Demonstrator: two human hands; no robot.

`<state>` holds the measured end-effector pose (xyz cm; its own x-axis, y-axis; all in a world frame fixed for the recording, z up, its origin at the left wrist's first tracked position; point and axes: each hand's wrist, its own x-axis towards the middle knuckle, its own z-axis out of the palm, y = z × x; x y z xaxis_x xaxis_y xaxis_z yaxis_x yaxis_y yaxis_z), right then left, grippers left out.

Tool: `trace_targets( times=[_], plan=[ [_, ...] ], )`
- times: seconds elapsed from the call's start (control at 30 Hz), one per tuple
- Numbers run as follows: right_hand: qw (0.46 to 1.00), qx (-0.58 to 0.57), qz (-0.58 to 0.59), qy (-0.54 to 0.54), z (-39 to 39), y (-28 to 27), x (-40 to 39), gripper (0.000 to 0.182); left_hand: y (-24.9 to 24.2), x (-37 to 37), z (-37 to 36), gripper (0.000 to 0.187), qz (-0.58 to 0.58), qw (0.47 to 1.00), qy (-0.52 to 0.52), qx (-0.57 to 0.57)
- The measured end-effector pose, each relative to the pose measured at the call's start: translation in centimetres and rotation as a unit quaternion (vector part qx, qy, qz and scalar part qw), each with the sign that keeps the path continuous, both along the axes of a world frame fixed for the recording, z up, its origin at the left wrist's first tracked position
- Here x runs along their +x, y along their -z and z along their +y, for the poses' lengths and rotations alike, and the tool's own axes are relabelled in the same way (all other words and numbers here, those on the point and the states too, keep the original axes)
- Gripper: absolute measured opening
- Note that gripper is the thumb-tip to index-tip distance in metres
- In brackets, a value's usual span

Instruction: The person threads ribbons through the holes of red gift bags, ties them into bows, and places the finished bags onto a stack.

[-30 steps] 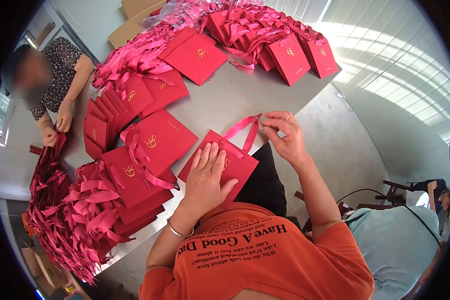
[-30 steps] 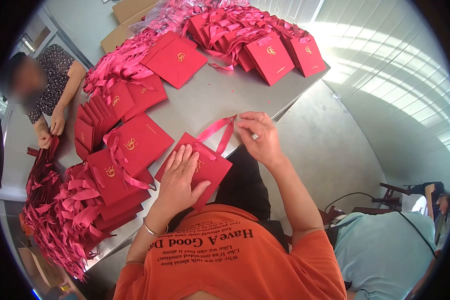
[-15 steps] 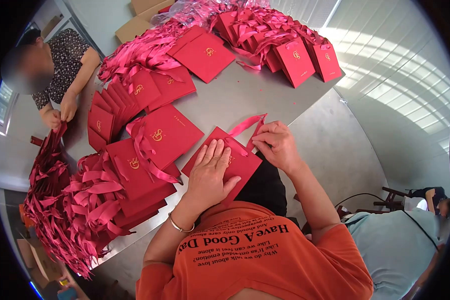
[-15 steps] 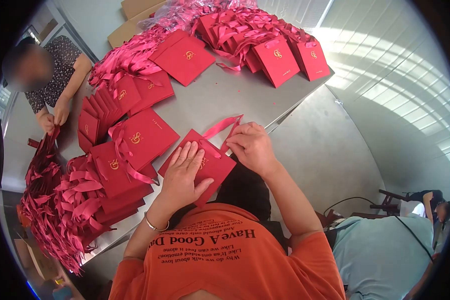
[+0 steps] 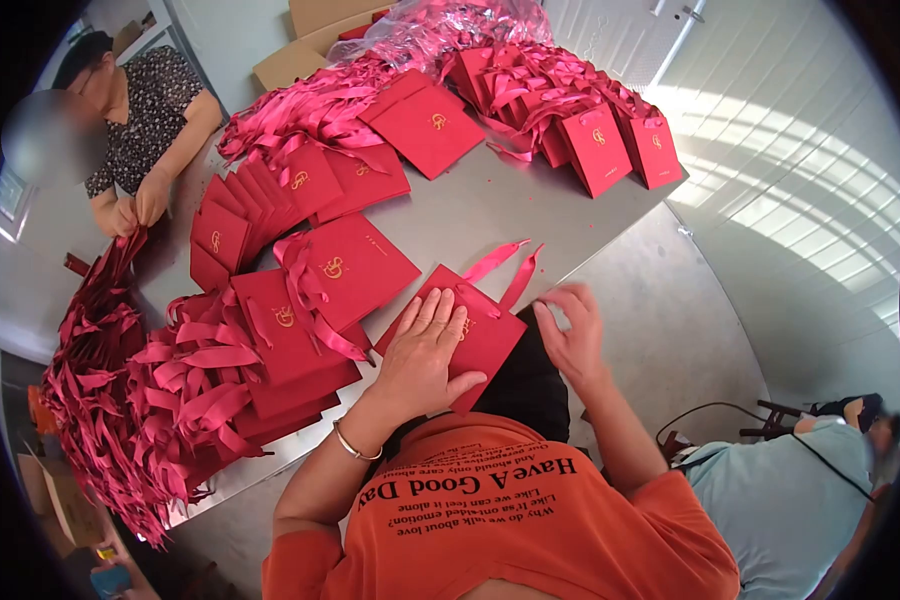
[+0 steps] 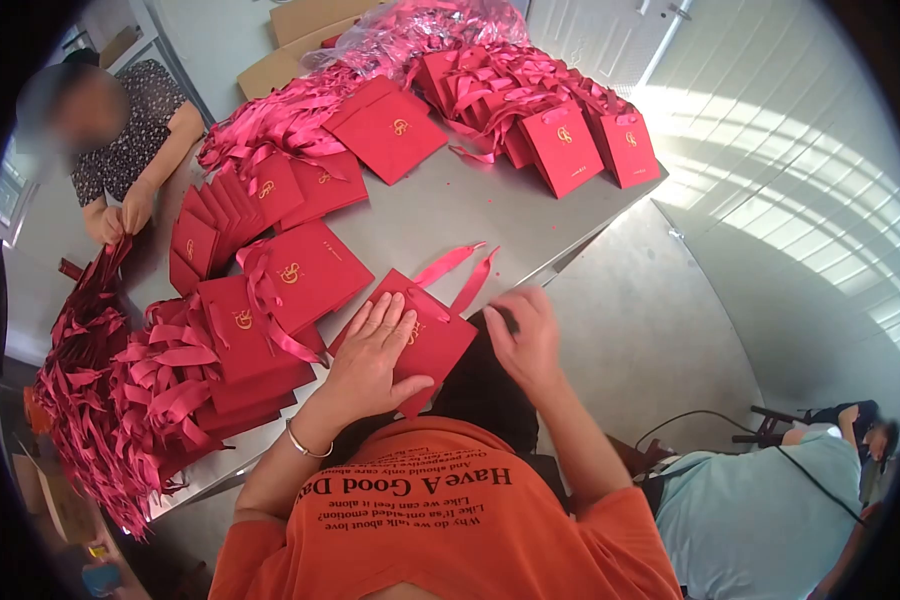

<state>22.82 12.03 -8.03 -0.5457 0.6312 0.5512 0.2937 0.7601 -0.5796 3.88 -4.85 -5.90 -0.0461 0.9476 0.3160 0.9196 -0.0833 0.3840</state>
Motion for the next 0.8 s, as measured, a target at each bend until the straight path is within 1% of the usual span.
trace_targets(
  times=[0.03, 0.07, 0.1, 0.13, 0.17, 0.23, 0.27, 0.3, 0.33, 0.37, 0.43, 0.47, 0.5, 0.53, 0.57, 0.6, 0.63, 0.67, 0.7, 0.73, 0.77, 0.8],
  plan=[
    [0.986, -0.164, 0.020, 0.035, -0.9, 0.7, 1.1, 0.019, 0.0, 0.2, 0.0, 0.087, -0.004, 1.000, -0.001, -0.006],
    [0.986, -0.161, 0.017, 0.030, -1.8, 1.0, 1.6, 0.019, 0.3, 0.4, 0.0, 0.089, -0.002, 1.000, -0.004, 0.000],
    [0.927, -0.374, 0.027, 0.004, -2.6, 1.4, 1.9, 0.020, 0.3, 0.6, 0.1, 0.089, -0.003, 1.000, -0.007, 0.002],
    [0.821, -0.570, 0.035, -0.018, -3.4, 1.6, 1.9, 0.021, 0.3, 0.9, 0.2, 0.089, -0.006, 1.000, -0.009, 0.003],
    [0.822, -0.568, 0.036, -0.017, -4.3, 1.6, 1.5, 0.021, 0.3, 1.1, 0.4, 0.090, -0.009, 1.000, -0.008, 0.004],
    [0.768, -0.594, 0.221, -0.092, -6.0, 1.2, 0.1, 0.030, 0.3, 1.6, 0.8, 0.091, -0.033, 0.999, 0.023, -0.007],
    [0.805, -0.542, 0.225, -0.093, -5.7, 1.0, -0.3, 0.034, 0.2, 1.9, 1.1, 0.091, -0.047, 0.998, 0.029, 0.007],
    [0.806, -0.539, 0.224, -0.095, -4.9, 0.3, -0.3, 0.034, 0.0, 2.1, 1.4, 0.090, -0.061, 0.997, 0.033, 0.020],
    [0.856, -0.474, 0.186, -0.086, -3.7, -1.2, 0.0, 0.034, -0.2, 2.0, 1.6, 0.084, -0.098, 0.993, 0.034, 0.048],
    [0.899, -0.406, 0.146, -0.077, -2.8, -2.8, -0.1, 0.034, -0.7, 1.9, 1.7, 0.084, -0.097, 0.993, 0.033, 0.052],
    [0.921, -0.332, 0.193, -0.066, -1.6, -7.3, -0.9, 0.036, -2.3, 1.7, 1.9, 0.079, -0.256, 0.964, 0.042, 0.062],
    [0.922, -0.331, 0.189, -0.068, -1.5, -10.0, -1.4, 0.036, -2.6, 1.5, 2.0, 0.079, -0.343, 0.937, 0.040, 0.051],
    [0.980, -0.177, 0.087, -0.034, -1.6, -12.6, -1.8, 0.039, -2.9, 1.4, 2.3, 0.079, -0.345, 0.936, 0.037, 0.054],
    [1.000, -0.017, -0.017, 0.000, -1.7, -13.8, -2.2, 0.042, -3.1, 1.4, 2.5, 0.082, -0.465, 0.880, 0.069, 0.066],
    [1.000, -0.016, -0.019, -0.003, -2.1, -13.7, -3.2, 0.042, -3.4, 1.3, 2.8, 0.084, -0.576, 0.808, 0.100, 0.078],
    [0.995, 0.050, -0.084, -0.021, -3.0, -13.4, -4.7, 0.046, -3.8, 1.4, 3.2, 0.084, -0.652, 0.740, 0.135, 0.089],
    [0.981, 0.115, -0.149, -0.039, -3.7, -13.1, -5.7, 0.049, -3.7, 1.2, 3.4, 0.084, -0.653, 0.741, 0.132, 0.091],
    [0.981, 0.115, -0.148, -0.042, -4.1, -12.4, -6.1, 0.049, -3.3, 0.9, 3.6, 0.081, -0.704, 0.693, 0.148, 0.054],
    [0.983, 0.073, -0.142, -0.094, -4.3, -11.4, -6.4, 0.051, -2.9, 0.6, 3.7, 0.078, -0.750, 0.641, 0.163, 0.018],
    [0.979, 0.032, -0.136, -0.149, -4.3, -10.6, -6.7, 0.052, -2.6, 0.4, 3.6, 0.078, -0.750, 0.641, 0.159, 0.022],
    [0.978, 0.031, -0.137, -0.156, -3.8, -10.3, -6.7, 0.052, -2.2, 0.2, 3.3, 0.065, -0.771, 0.628, 0.110, 0.005],
    [0.963, -0.094, -0.131, -0.215, -2.8, -10.2, -6.2, 0.052, -1.7, 0.1, 2.7, 0.053, -0.790, 0.610, 0.060, -0.013]
  ],
)
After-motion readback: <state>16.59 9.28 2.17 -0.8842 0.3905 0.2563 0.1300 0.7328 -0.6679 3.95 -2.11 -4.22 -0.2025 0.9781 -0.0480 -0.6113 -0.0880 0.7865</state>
